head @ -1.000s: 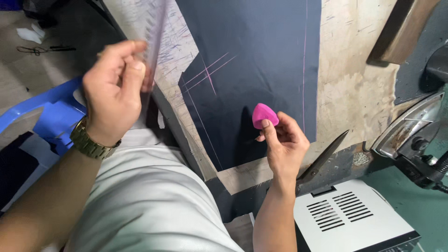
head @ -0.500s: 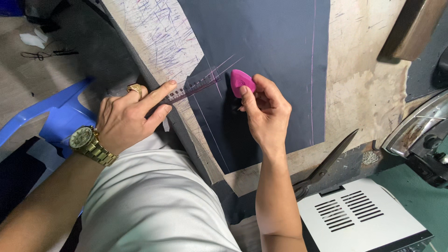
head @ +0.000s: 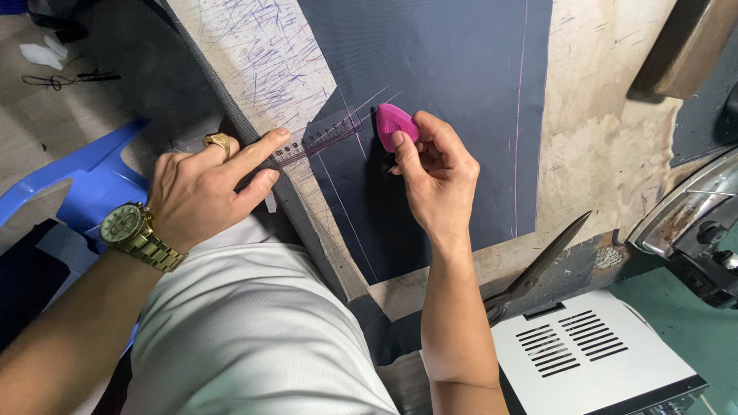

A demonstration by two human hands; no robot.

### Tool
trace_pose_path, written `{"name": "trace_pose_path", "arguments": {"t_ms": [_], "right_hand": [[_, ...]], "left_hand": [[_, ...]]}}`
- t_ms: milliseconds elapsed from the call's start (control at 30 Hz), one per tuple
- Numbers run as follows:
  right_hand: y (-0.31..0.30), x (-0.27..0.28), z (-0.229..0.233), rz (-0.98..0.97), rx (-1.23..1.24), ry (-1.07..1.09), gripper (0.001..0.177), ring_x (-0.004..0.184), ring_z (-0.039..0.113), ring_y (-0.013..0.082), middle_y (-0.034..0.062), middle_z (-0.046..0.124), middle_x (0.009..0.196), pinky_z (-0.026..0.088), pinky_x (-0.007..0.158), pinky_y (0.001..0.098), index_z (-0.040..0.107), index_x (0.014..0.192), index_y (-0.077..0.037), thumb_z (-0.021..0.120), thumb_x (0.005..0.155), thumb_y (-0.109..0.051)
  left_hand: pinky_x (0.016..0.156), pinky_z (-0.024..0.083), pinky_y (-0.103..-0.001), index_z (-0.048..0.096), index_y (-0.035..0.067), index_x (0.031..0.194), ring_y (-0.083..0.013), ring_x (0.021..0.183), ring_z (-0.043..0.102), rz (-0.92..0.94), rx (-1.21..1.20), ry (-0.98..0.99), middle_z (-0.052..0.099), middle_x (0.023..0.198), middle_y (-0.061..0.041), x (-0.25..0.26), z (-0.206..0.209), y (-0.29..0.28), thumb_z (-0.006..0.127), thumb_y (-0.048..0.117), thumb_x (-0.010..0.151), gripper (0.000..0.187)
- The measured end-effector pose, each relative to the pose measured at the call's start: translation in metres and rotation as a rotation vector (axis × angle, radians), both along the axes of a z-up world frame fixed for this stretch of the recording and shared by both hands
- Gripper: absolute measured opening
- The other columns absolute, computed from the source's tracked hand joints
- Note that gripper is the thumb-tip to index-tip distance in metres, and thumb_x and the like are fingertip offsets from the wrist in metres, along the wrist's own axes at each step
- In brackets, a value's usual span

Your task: The person marks lines on a piece of dark fabric using a ruler and a piece of tailor's chalk, occasionally using a small block to hold the fabric in place.

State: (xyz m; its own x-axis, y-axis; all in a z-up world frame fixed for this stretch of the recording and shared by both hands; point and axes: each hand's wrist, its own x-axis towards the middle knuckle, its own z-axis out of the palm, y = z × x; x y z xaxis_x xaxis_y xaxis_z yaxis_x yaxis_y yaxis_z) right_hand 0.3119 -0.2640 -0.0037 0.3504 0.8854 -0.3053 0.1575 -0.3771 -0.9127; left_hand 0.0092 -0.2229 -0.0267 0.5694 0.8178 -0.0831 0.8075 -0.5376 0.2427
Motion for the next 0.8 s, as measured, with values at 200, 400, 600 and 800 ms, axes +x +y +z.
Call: {"name": "trace_pose_path", "arguments": {"t_ms": [200, 400, 600, 800], "right_hand": [[-0.0009, 0.0005, -0.0017, -0.010, -0.014, 0.006, 0.028, 0.084, 0.061, 0.0116, 0.0098, 0.065, 0.108, 0.074, 0.067, 0.0267, 0.069, 0.128, 0.002, 0.077, 0.103, -0.010], [-0.0011, 0.0006, -0.0050, -0.031, -0.003, 0.020, 0.027, 0.082, 0.059, 0.0109, 0.0088, 0.063, 0.106, 0.073, 0.065, 0.0259, 0.069, 0.127, 0.002, 0.077, 0.103, -0.007], [0.0024, -0.0001, 0.0008, -0.012, -0.008, 0.002, 0.024, 0.081, 0.059, 0.0111, 0.0082, 0.063, 0.105, 0.073, 0.066, 0.0252, 0.070, 0.125, 0.000, 0.076, 0.104, -0.009], [0.0031, -0.0005, 0.0011, 0.004, -0.010, -0.010, 0.023, 0.083, 0.056, 0.0098, 0.0081, 0.061, 0.106, 0.073, 0.066, 0.0238, 0.070, 0.124, 0.000, 0.077, 0.104, -0.009]], "left_hand": [[0.059, 0.045, -0.032, 0.077, 0.045, 0.153, -0.0121, 0.061, 0.059, -0.010, 0.053, 0.009, 0.052, 0.079, 0.011, -0.0020, -0.0059, -0.0013, 0.080, 0.053, 0.103, 0.051], [0.056, 0.047, -0.036, 0.077, 0.043, 0.154, -0.0153, 0.066, 0.063, -0.018, 0.026, -0.008, 0.053, 0.078, 0.009, 0.0008, -0.0035, 0.0017, 0.080, 0.049, 0.103, 0.051], [0.054, 0.045, -0.034, 0.082, 0.038, 0.150, -0.0136, 0.063, 0.060, -0.016, 0.038, -0.071, 0.048, 0.074, 0.008, 0.0021, -0.0030, 0.0038, 0.085, 0.041, 0.102, 0.048], [0.054, 0.048, -0.040, 0.078, 0.040, 0.153, -0.0195, 0.065, 0.064, -0.015, -0.017, -0.015, 0.051, 0.076, 0.007, 0.0024, -0.0003, 0.0043, 0.081, 0.044, 0.101, 0.052]]}}
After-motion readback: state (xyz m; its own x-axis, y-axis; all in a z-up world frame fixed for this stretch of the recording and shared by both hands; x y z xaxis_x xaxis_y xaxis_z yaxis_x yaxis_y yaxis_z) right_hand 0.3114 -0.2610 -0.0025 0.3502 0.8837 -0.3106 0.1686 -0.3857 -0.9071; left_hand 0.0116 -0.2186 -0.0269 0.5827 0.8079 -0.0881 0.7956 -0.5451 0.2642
